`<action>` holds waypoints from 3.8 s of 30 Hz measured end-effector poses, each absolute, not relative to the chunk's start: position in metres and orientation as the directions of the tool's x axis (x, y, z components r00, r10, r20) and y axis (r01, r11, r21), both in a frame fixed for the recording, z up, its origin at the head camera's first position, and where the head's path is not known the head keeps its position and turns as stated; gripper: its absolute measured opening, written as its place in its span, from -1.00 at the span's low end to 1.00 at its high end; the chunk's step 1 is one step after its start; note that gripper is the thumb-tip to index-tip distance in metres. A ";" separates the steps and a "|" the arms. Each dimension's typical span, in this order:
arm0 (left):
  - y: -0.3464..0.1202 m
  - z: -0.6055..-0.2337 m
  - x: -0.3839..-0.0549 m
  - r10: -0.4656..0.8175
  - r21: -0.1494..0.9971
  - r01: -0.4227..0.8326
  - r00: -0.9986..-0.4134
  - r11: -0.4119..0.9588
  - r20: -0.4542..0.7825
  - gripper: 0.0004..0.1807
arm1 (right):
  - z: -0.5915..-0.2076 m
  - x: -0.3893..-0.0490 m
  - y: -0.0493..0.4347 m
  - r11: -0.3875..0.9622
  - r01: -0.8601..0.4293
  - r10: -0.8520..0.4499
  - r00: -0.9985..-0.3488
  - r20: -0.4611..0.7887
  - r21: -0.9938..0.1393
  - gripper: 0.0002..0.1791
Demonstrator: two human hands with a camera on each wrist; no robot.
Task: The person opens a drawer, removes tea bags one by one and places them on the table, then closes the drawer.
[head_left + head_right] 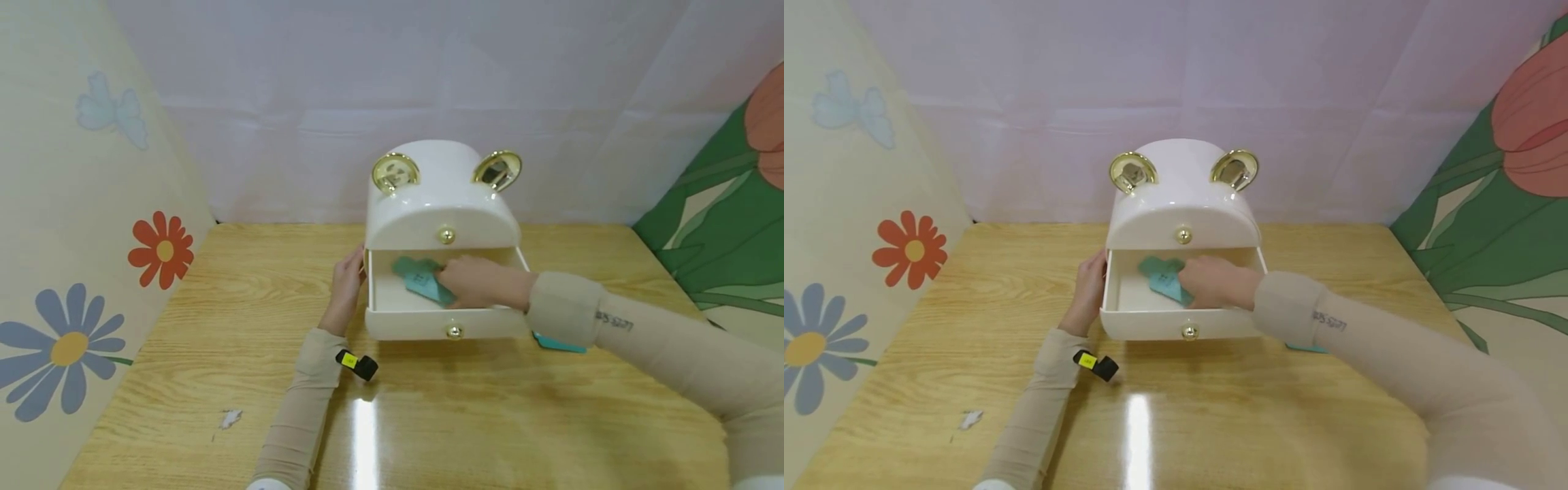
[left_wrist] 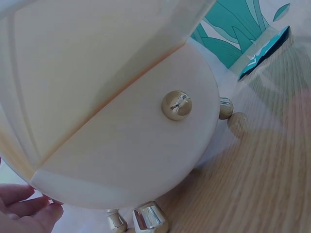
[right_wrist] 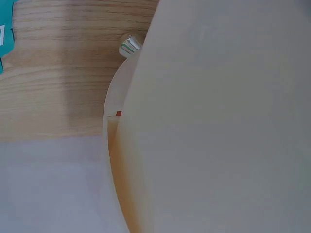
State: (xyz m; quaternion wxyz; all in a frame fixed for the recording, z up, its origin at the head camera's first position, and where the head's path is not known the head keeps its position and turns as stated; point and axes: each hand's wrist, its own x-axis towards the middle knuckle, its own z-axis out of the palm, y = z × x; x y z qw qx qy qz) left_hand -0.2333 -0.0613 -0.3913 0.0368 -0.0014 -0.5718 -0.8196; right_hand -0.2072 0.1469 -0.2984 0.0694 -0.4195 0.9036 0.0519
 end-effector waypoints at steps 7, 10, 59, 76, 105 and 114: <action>-0.062 -0.392 -0.235 -0.062 0.934 0.065 -0.997 -0.351 0.047 -0.58 | -0.295 -0.208 0.152 0.650 -0.757 -0.753 -0.632 -0.184 -0.060 -0.80; -0.062 -0.392 -0.235 -0.063 0.932 0.065 -0.997 -0.357 0.045 -0.58 | -0.294 -0.208 0.155 0.635 -0.768 -0.769 -0.618 -0.166 -0.080 -0.83; -0.059 -0.391 -0.232 -0.066 0.939 0.058 -0.997 -0.339 0.038 -0.59 | -0.263 -0.170 0.180 0.564 -0.817 -0.756 -0.570 0.322 -0.123 -0.84; -0.060 -0.392 -0.230 -0.062 0.944 0.048 -0.998 -0.328 0.029 -0.59 | -0.251 -0.161 0.201 0.581 -0.810 -0.707 -0.552 0.442 -0.084 -0.82; -0.058 -0.392 -0.231 -0.056 0.940 0.056 -0.998 -0.337 0.039 -0.59 | -0.258 -0.144 0.265 0.671 -0.741 -0.612 -0.570 0.548 -0.021 -0.41; -0.060 -0.393 -0.230 -0.047 0.952 0.048 -0.998 -0.303 0.036 -0.58 | -0.263 -0.136 0.287 0.766 -0.643 -0.544 -0.654 0.526 -0.007 -0.59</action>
